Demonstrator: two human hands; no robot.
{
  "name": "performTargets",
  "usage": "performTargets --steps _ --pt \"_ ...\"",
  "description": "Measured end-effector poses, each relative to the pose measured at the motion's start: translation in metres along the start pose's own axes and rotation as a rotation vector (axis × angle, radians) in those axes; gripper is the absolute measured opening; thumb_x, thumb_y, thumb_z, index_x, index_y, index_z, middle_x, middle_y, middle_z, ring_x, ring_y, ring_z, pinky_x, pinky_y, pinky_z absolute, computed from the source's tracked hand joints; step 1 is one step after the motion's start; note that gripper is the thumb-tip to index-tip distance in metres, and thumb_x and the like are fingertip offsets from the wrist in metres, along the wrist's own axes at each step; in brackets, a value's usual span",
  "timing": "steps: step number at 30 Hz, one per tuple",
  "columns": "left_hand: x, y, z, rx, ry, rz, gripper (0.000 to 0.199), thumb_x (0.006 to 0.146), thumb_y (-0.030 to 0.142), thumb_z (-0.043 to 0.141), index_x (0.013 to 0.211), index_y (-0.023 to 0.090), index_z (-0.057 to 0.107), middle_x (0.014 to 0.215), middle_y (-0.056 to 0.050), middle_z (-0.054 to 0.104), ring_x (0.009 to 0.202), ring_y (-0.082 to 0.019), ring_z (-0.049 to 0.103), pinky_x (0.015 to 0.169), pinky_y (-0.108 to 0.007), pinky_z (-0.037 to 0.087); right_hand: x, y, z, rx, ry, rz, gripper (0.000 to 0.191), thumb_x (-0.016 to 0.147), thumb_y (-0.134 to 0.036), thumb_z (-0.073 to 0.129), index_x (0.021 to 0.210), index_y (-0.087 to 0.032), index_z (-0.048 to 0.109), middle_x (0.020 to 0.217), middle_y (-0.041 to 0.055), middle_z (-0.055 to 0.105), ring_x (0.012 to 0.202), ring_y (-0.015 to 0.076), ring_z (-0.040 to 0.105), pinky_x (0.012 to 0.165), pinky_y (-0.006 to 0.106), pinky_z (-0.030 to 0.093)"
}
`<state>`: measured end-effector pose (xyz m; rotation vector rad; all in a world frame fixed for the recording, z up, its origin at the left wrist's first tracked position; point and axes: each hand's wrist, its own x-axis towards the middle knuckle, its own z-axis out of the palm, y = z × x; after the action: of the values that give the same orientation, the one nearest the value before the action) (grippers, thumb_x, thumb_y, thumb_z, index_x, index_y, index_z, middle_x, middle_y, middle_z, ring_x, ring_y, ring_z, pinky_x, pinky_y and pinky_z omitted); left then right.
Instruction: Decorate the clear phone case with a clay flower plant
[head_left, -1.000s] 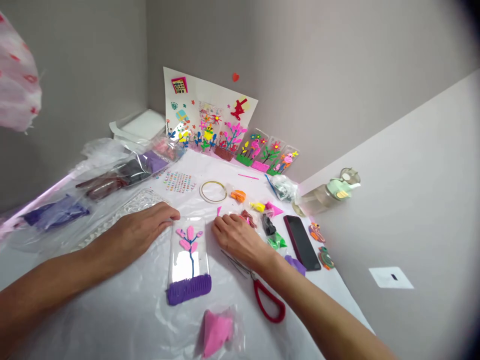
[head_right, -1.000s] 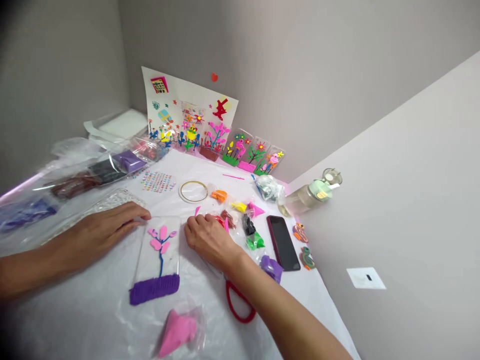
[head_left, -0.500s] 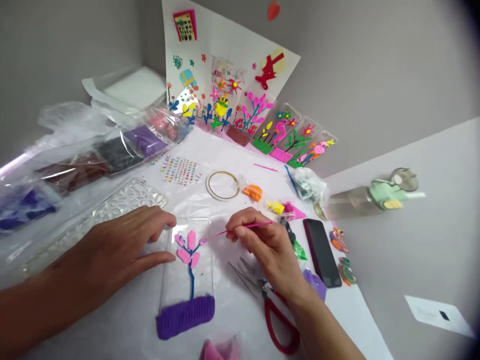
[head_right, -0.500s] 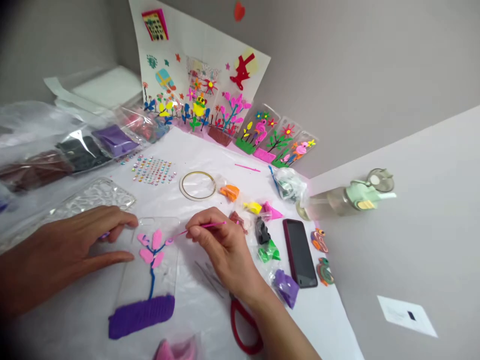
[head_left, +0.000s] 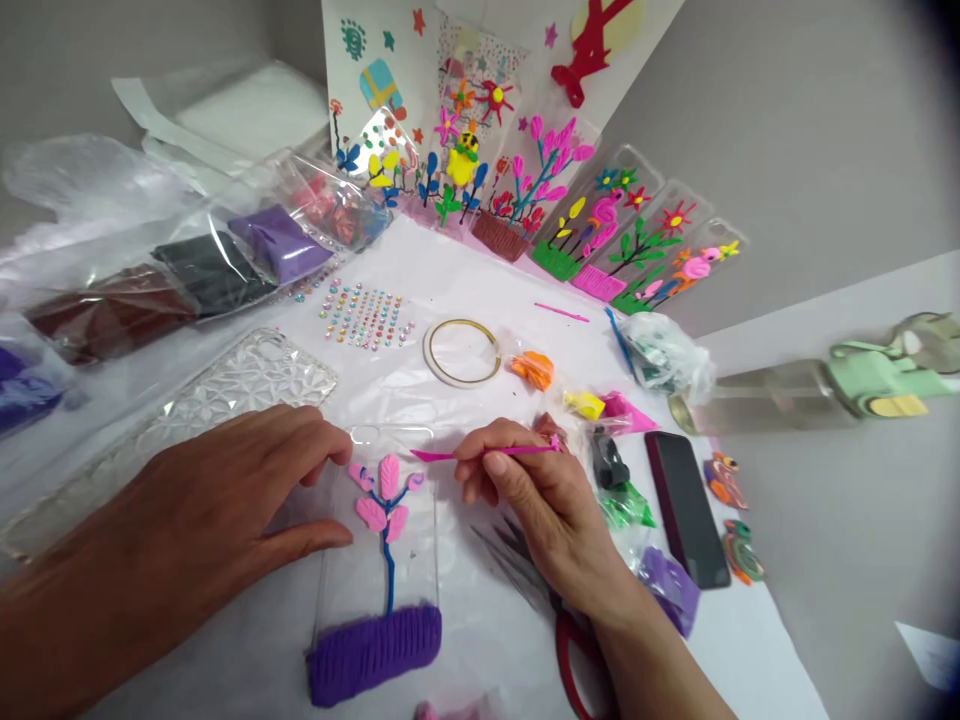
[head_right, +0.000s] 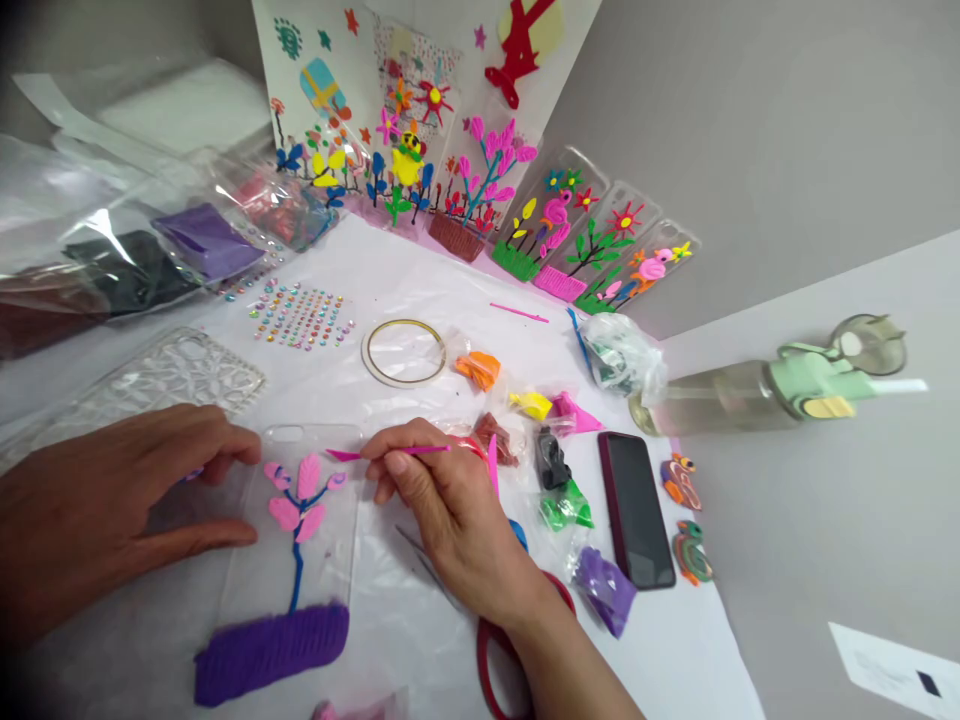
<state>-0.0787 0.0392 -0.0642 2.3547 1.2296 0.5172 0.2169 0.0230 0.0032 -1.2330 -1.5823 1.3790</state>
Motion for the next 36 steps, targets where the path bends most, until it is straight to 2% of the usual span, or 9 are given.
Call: performTargets --steps 7,11,16,22,27,36 --pt "-0.001 0.011 -0.004 -0.011 -0.068 -0.097 0.043 0.102 0.072 0.05 0.11 0.031 0.061 0.095 0.001 0.063 0.084 -0.025 0.058 0.086 -0.04 0.046 -0.001 0.001 0.004 0.129 0.103 0.001 0.016 0.112 -0.028 0.059 0.112 -0.023 0.075 0.091 0.0017 0.074 0.075 0.0116 0.067 0.069 0.023 0.056" --pt "0.0 0.014 -0.005 -0.007 -0.06 -0.099 0.039 0.104 0.068 0.049 0.11 0.03 0.059 0.097 0.001 0.063 0.085 -0.025 0.058 0.085 -0.039 0.044 -0.002 0.0 0.003 0.099 0.086 0.011 0.017 0.111 -0.03 0.06 0.107 -0.024 0.075 0.088 -0.0001 0.071 0.075 0.0102 0.065 0.07 0.021 0.054" --pt "0.001 0.014 -0.005 0.005 -0.061 -0.082 0.039 0.104 0.068 0.049 0.108 0.03 0.055 0.096 0.001 0.06 0.087 -0.025 0.057 0.081 -0.039 0.042 -0.004 -0.003 0.007 -0.04 0.035 -0.009 0.028 0.115 -0.031 0.052 0.094 -0.022 0.069 0.089 -0.0003 0.066 0.072 0.0096 0.058 0.066 0.021 0.049" --pt "0.002 0.015 -0.007 -0.011 -0.076 -0.107 0.031 0.103 0.06 0.053 0.106 0.03 0.059 0.096 0.0 0.064 0.087 -0.026 0.059 0.08 -0.039 0.043 -0.002 0.003 0.014 -0.083 0.031 0.005 0.032 0.115 -0.03 0.049 0.088 -0.022 0.064 0.094 0.002 0.069 0.075 0.0115 0.059 0.068 0.024 0.048" --pt "0.002 0.015 -0.007 -0.025 -0.071 -0.107 0.029 0.102 0.058 0.056 0.106 0.029 0.06 0.096 0.0 0.064 0.087 -0.026 0.059 0.081 -0.04 0.044 0.0 0.004 0.015 -0.127 0.032 -0.003 0.034 0.116 -0.03 0.047 0.088 -0.021 0.065 0.094 0.0021 0.068 0.075 0.0114 0.059 0.068 0.025 0.048" --pt "0.003 0.017 -0.007 0.002 -0.063 -0.112 0.034 0.104 0.062 0.05 0.105 0.029 0.06 0.094 0.0 0.065 0.087 -0.026 0.061 0.085 -0.041 0.048 0.0 0.002 0.016 -0.131 0.033 0.01 0.032 0.115 -0.03 0.048 0.089 -0.021 0.065 0.09 0.0008 0.066 0.074 0.0106 0.059 0.069 0.023 0.048"
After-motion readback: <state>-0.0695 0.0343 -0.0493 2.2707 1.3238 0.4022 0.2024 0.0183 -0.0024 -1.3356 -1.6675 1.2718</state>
